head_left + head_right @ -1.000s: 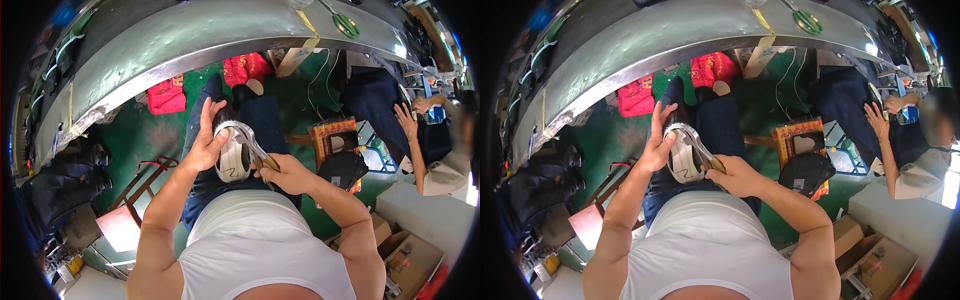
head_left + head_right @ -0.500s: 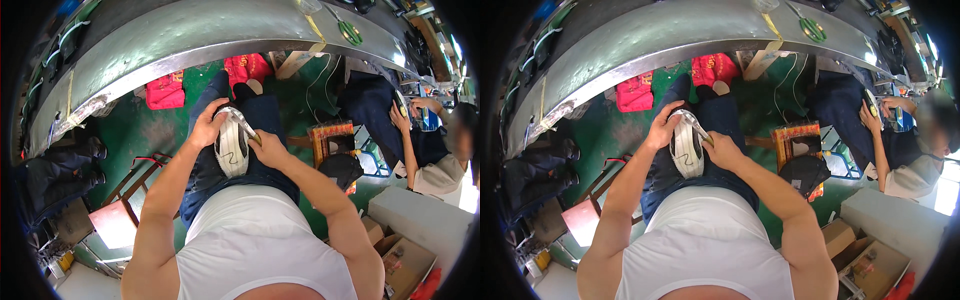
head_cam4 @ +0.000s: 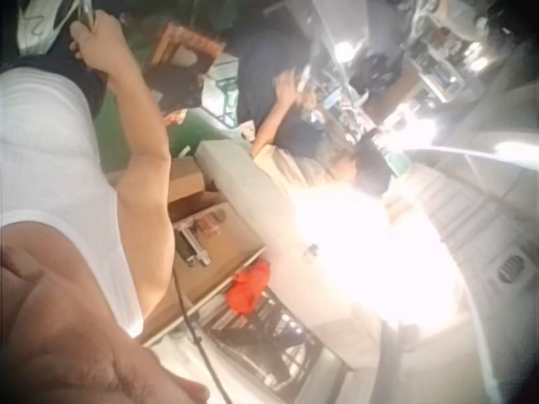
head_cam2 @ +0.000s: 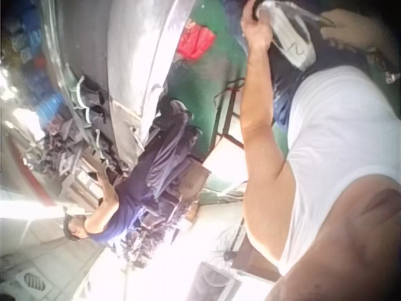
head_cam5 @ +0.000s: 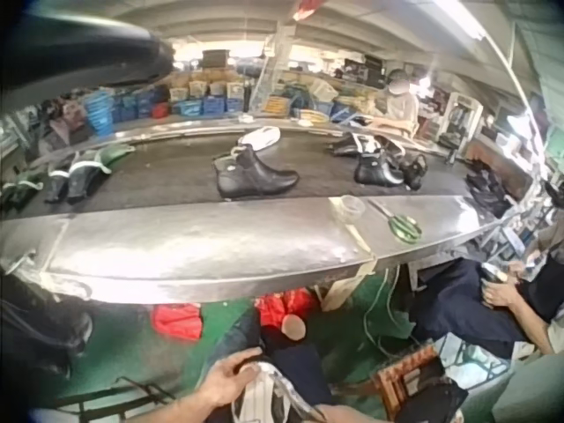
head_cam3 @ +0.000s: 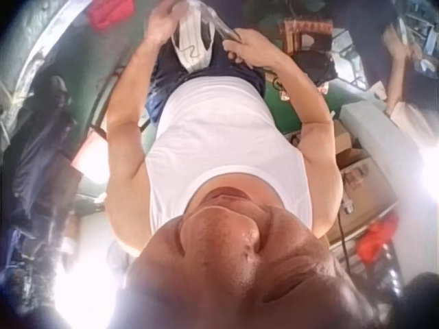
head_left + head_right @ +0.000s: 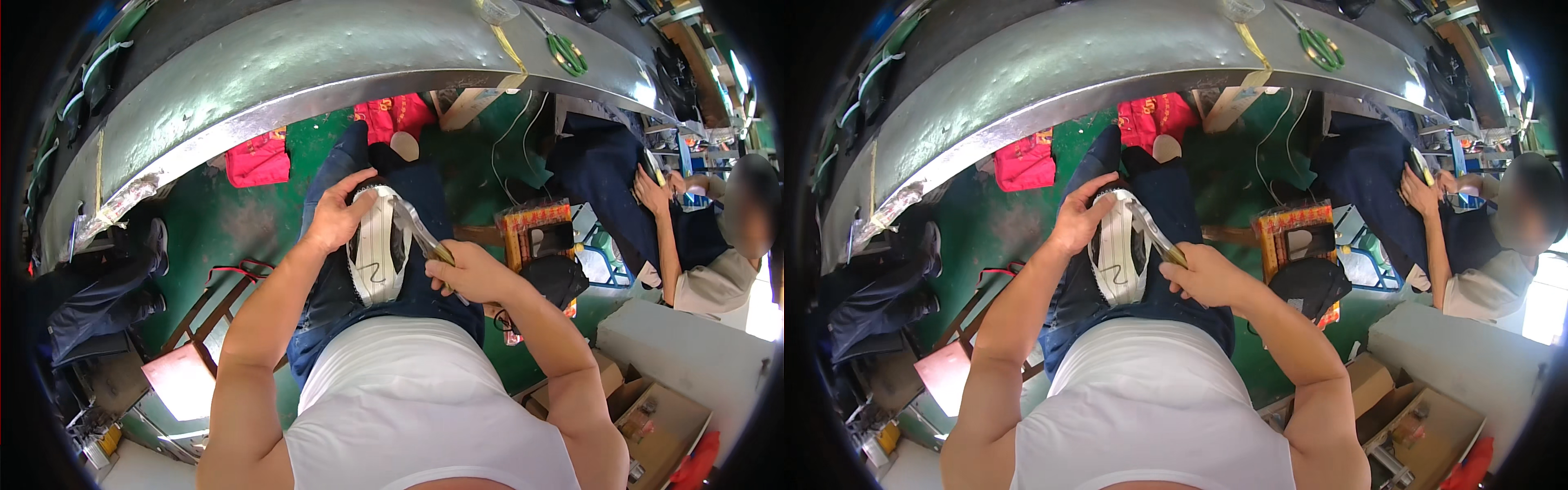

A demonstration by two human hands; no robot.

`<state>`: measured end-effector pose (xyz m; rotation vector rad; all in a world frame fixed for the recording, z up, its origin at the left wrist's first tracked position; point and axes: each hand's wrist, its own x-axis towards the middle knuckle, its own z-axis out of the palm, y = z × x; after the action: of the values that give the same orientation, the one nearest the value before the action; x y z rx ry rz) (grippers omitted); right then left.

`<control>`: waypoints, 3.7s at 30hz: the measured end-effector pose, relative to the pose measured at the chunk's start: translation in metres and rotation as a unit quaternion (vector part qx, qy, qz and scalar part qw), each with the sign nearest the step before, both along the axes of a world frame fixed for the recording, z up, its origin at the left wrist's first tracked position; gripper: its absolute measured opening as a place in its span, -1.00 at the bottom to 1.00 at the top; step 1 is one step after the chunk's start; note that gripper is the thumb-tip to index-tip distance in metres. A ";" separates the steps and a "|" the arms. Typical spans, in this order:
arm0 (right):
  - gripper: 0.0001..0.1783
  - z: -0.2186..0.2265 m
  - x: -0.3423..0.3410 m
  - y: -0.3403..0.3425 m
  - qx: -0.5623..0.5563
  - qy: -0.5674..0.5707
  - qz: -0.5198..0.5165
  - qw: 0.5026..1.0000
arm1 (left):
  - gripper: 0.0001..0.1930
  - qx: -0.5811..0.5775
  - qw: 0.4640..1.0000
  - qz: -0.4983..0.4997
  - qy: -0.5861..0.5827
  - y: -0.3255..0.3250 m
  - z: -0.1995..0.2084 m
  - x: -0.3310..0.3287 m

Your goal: Hand-lasting shoe uppers using shoe pincers to secure the material to the last and sole.

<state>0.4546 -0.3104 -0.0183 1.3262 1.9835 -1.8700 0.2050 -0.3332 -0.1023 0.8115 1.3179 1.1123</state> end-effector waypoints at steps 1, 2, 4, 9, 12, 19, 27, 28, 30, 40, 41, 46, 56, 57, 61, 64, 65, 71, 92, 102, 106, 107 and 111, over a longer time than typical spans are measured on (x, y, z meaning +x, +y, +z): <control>-0.65 0.009 -0.004 -0.004 -0.023 0.021 -0.065 0.997 | -0.56 0.002 1.000 -0.009 0.008 -0.001 0.002 0.000; -0.62 0.018 -0.012 -0.004 0.022 0.064 -0.084 0.994 | -0.56 0.001 1.000 -0.007 0.008 -0.001 0.002 -0.001; -0.63 0.000 -0.028 -0.004 0.155 0.086 -0.093 0.980 | -0.50 0.008 0.998 -0.051 0.026 0.001 0.004 -0.003; -0.58 -0.008 -0.031 0.017 0.143 -0.018 -0.013 0.990 | -0.30 0.012 0.988 -0.121 0.099 0.001 0.003 -0.012; -0.54 -0.023 -0.034 0.004 0.346 0.111 -0.092 0.927 | -0.17 -0.008 0.997 -0.067 0.040 -0.003 -0.013 -0.007; -0.56 -0.039 0.010 0.013 0.123 0.064 -0.129 0.982 | -0.03 -0.042 0.997 -0.059 0.018 -0.036 0.016 0.025; -0.37 -0.036 0.025 0.070 -0.105 0.115 -0.131 0.979 | 0.02 0.057 0.986 -0.011 0.157 -0.067 0.024 0.069; -0.37 -0.039 0.028 0.068 -0.104 0.115 -0.130 0.979 | 0.00 -0.013 0.999 -0.032 0.023 -0.058 0.016 0.065; -0.24 -0.045 0.033 0.061 -0.034 0.166 -0.133 0.976 | -0.07 -0.095 0.976 -0.073 -0.181 -0.048 0.009 0.058; -0.22 0.044 0.060 0.037 0.075 0.199 -0.071 0.975 | 0.04 0.231 0.902 -0.116 0.346 -0.043 0.103 0.016; -0.33 0.047 0.062 0.036 0.092 0.174 -0.059 0.979 | 0.05 0.329 0.840 -0.113 0.417 -0.041 0.098 0.009; -0.70 0.062 0.058 0.020 0.081 0.028 -0.013 0.996 | 0.05 0.365 0.788 -0.144 0.475 -0.042 0.063 -0.010; -0.71 0.065 0.028 0.025 0.105 -0.058 0.196 0.973 | 0.00 0.274 0.811 -0.166 0.490 -0.054 0.036 -0.022; -0.71 0.060 0.029 0.026 0.204 -0.017 0.185 0.961 | 0.00 0.247 0.791 -0.190 0.526 -0.053 0.050 -0.026; -0.75 0.043 0.022 0.033 0.236 0.003 0.071 0.969 | -0.02 0.138 0.775 -0.229 0.572 -0.057 0.057 -0.051; -0.75 0.037 0.019 0.037 0.188 0.006 0.075 0.979 | -0.07 0.139 0.785 -0.252 0.548 -0.046 0.068 -0.048; -0.75 0.036 0.019 0.035 0.163 0.007 0.077 0.984 | -0.11 0.157 0.793 -0.257 0.529 -0.041 0.071 -0.043; -0.70 0.056 0.030 0.033 0.156 -0.042 0.193 0.968 | -0.19 0.148 0.826 -0.230 0.493 -0.038 0.049 -0.023; -0.83 0.105 0.041 0.067 0.339 -0.166 0.351 0.857 | -0.23 0.207 0.804 -0.237 0.504 -0.034 0.045 -0.008; -0.63 0.140 0.114 0.069 0.387 -0.133 0.278 0.869 | -0.14 0.172 0.824 -0.226 0.490 -0.033 0.031 -0.033; -0.65 0.073 0.097 0.055 0.180 -0.092 0.151 0.968 | -0.17 0.216 0.824 -0.227 0.472 -0.035 0.034 -0.031; -0.67 0.059 0.096 0.047 0.160 -0.067 0.107 0.979 | -0.17 0.219 0.822 -0.228 0.474 -0.038 0.033 -0.032; -0.70 0.011 0.106 0.013 -0.021 -0.032 -0.087 0.995 | -0.19 0.146 0.820 -0.229 0.504 -0.041 0.039 -0.025</control>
<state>0.5606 -0.2977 -0.0073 1.5716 1.8412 -1.9025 0.1802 -0.3745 -0.0631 2.0101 1.6480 0.4476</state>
